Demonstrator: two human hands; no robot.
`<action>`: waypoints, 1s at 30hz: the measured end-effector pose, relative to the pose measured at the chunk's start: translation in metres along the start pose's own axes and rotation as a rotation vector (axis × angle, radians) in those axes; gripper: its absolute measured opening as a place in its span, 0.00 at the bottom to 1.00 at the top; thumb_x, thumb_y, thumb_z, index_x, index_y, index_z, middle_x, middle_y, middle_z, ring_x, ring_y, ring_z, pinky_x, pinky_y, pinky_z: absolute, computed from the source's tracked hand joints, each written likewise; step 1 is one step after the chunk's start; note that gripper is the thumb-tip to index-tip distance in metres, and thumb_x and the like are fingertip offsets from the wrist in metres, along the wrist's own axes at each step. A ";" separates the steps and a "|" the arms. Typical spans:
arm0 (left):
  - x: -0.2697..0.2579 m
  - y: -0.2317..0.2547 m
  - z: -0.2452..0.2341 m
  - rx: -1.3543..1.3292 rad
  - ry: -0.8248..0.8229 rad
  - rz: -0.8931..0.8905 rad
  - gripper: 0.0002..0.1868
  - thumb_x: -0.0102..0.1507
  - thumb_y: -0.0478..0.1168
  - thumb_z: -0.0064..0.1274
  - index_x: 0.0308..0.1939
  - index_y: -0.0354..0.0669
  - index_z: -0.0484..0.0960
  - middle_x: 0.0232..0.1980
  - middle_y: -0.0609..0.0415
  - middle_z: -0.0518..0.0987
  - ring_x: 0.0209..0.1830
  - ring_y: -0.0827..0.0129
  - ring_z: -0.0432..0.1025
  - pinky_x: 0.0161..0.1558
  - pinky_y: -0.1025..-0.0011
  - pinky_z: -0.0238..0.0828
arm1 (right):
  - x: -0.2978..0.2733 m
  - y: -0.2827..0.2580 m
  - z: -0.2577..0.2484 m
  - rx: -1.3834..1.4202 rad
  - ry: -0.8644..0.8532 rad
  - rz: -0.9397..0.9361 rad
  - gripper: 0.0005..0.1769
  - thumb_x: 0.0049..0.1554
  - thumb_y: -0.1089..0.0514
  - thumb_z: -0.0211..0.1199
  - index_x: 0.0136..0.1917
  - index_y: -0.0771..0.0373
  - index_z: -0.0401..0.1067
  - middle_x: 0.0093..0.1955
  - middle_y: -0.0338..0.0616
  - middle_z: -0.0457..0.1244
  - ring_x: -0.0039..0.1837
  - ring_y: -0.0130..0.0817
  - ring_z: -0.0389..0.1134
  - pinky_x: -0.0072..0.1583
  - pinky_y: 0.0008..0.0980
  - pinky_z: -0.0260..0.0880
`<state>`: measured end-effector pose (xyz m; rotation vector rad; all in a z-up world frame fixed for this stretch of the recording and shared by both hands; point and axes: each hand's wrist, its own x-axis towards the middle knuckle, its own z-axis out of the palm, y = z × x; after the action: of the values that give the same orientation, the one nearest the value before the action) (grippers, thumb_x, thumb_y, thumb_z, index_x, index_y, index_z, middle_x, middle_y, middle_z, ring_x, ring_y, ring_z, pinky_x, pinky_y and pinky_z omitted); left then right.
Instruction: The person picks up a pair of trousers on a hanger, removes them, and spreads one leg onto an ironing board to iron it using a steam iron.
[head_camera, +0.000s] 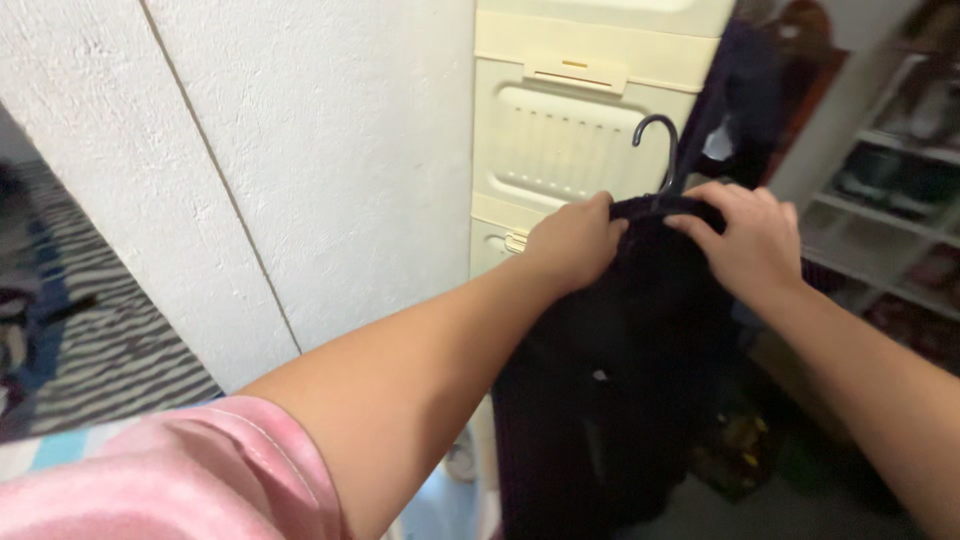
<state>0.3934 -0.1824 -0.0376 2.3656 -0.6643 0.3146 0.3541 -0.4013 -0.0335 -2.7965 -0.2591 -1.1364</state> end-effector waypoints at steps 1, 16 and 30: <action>0.006 0.003 0.002 0.007 0.009 -0.017 0.19 0.67 0.52 0.47 0.49 0.39 0.75 0.44 0.40 0.83 0.48 0.42 0.77 0.50 0.49 0.72 | 0.006 0.009 0.007 0.015 -0.003 -0.014 0.18 0.57 0.41 0.69 0.53 0.53 0.80 0.51 0.41 0.70 0.55 0.48 0.65 0.56 0.45 0.59; 0.064 0.039 0.017 0.101 0.081 -0.035 0.15 0.65 0.49 0.51 0.48 0.44 0.78 0.44 0.42 0.83 0.48 0.45 0.77 0.49 0.50 0.73 | 0.038 0.080 0.040 0.523 0.133 -0.060 0.18 0.59 0.55 0.71 0.59 0.64 0.73 0.56 0.51 0.69 0.60 0.48 0.71 0.61 0.40 0.69; 0.080 0.040 0.021 0.063 0.064 0.008 0.18 0.62 0.51 0.54 0.51 0.46 0.81 0.45 0.41 0.84 0.49 0.46 0.77 0.49 0.52 0.73 | 0.026 0.082 0.039 0.437 0.220 -0.008 0.17 0.62 0.56 0.72 0.60 0.65 0.72 0.56 0.53 0.66 0.58 0.50 0.69 0.58 0.41 0.68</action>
<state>0.4405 -0.2523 -0.0019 2.4020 -0.6418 0.4185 0.4157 -0.4723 -0.0464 -2.2763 -0.4373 -1.2054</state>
